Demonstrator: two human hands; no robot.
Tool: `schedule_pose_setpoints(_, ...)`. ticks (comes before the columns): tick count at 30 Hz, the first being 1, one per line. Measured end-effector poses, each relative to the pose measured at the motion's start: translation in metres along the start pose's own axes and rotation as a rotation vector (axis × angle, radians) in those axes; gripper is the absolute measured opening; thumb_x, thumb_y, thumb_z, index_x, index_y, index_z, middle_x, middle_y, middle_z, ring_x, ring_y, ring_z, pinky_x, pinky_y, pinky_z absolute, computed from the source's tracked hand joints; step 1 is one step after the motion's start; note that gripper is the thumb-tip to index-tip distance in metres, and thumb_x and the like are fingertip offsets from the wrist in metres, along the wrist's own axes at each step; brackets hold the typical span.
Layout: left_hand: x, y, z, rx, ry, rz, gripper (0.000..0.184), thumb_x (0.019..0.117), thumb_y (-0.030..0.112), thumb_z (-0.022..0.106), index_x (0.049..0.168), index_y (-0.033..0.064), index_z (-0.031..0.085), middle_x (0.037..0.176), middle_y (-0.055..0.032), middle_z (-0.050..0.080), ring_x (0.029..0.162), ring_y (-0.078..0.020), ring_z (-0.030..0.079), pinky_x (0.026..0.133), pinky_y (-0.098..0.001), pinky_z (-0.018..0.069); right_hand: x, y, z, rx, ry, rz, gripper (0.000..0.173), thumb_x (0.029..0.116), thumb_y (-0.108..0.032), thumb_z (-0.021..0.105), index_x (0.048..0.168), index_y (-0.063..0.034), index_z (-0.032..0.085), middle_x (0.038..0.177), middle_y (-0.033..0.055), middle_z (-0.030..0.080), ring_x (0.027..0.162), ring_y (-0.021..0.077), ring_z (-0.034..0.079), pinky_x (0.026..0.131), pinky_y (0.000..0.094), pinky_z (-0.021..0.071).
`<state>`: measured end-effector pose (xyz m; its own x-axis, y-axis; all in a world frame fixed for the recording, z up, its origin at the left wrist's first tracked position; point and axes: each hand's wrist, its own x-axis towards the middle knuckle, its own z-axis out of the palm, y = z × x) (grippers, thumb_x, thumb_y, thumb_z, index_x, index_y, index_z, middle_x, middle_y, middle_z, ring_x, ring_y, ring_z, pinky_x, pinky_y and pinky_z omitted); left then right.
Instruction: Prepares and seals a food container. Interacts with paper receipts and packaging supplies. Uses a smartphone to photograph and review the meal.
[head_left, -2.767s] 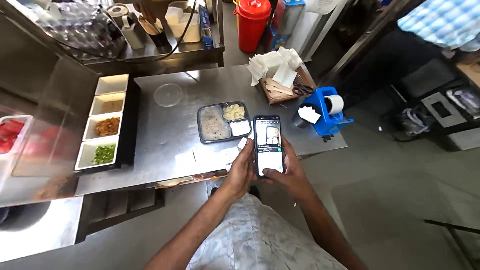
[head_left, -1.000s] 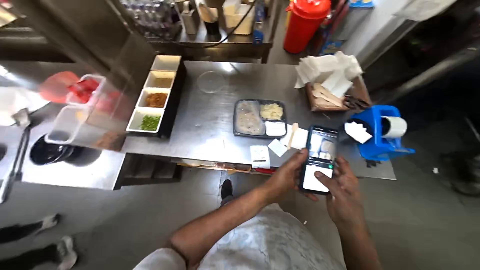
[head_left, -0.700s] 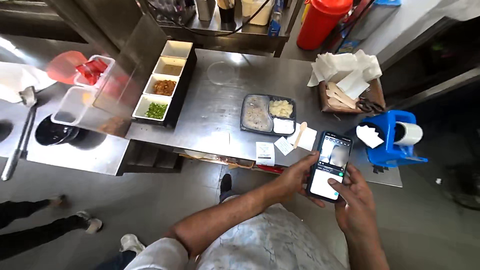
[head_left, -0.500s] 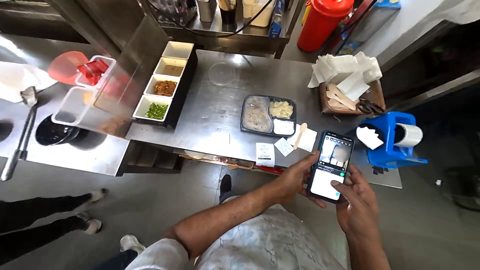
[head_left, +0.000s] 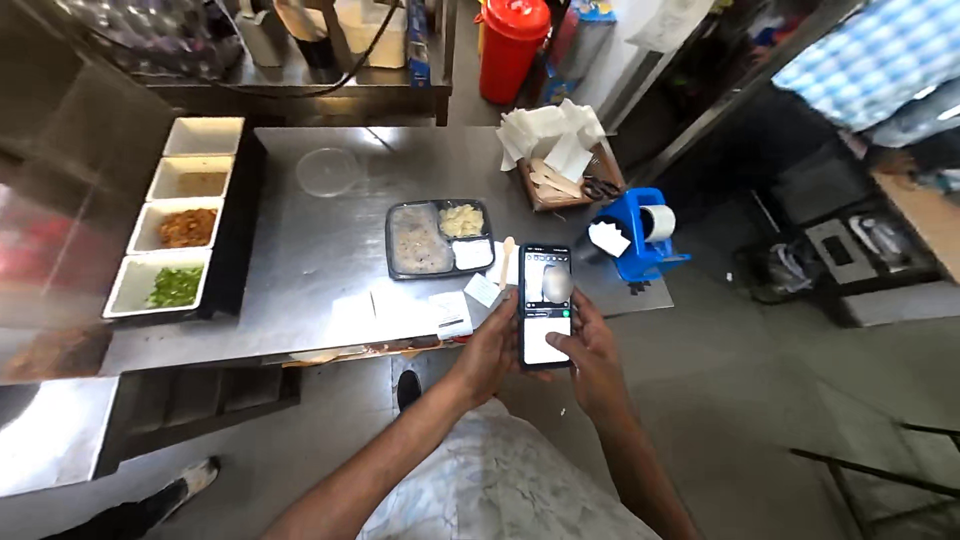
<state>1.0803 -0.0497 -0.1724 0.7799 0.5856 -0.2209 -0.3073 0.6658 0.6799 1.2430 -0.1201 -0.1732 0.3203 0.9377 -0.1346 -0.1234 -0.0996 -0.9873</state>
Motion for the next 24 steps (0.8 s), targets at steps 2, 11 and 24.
schedule_pose_setpoints(2, 0.0, 0.0, 0.001, -0.008, -0.003, 0.006, 0.065, 0.1071, 0.06, 0.024, 0.151, 0.0172, 0.044, 0.129, -0.0162, 0.065, 0.104, -0.0308, 0.071, 0.079, -0.048, 0.0628, 0.0, -0.002, 0.001, 0.0, 0.006, -0.006, 0.072, 0.089, 0.0, 0.061, 0.156, -0.0176, 0.042, 0.13, 0.0111, 0.066, 0.11, 0.0228, 0.069, 0.09, 0.0397, 0.0607)
schedule_pose_setpoints(11, -0.002, -0.004, -0.001, -0.009, -0.026, 0.017, 0.065, 0.107, 0.06, 0.025, 0.152, 0.0168, 0.043, 0.133, -0.018, 0.063, 0.109, -0.0327, 0.069, 0.082, -0.0494, 0.062, -0.002, 0.0, 0.005, 0.006, 0.033, -0.008, 0.07, 0.0897, -0.001, 0.066, 0.154, -0.0177, 0.044, 0.129, 0.0116, 0.067, 0.108, 0.024, 0.07, 0.089, 0.04, 0.0617)
schedule_pose_setpoints(24, -0.001, -0.007, -0.009, -0.045, -0.061, -0.015, 0.067, 0.1067, 0.061, 0.021, 0.154, 0.0174, 0.041, 0.136, -0.0192, 0.061, 0.111, -0.0358, 0.068, 0.081, -0.0531, 0.0618, -0.007, 0.003, -0.008, 0.057, -0.032, 0.019, 0.064, 0.0944, -0.002, 0.048, 0.157, -0.0165, 0.042, 0.129, 0.0142, 0.067, 0.106, 0.0239, 0.07, 0.087, 0.0414, 0.0604)
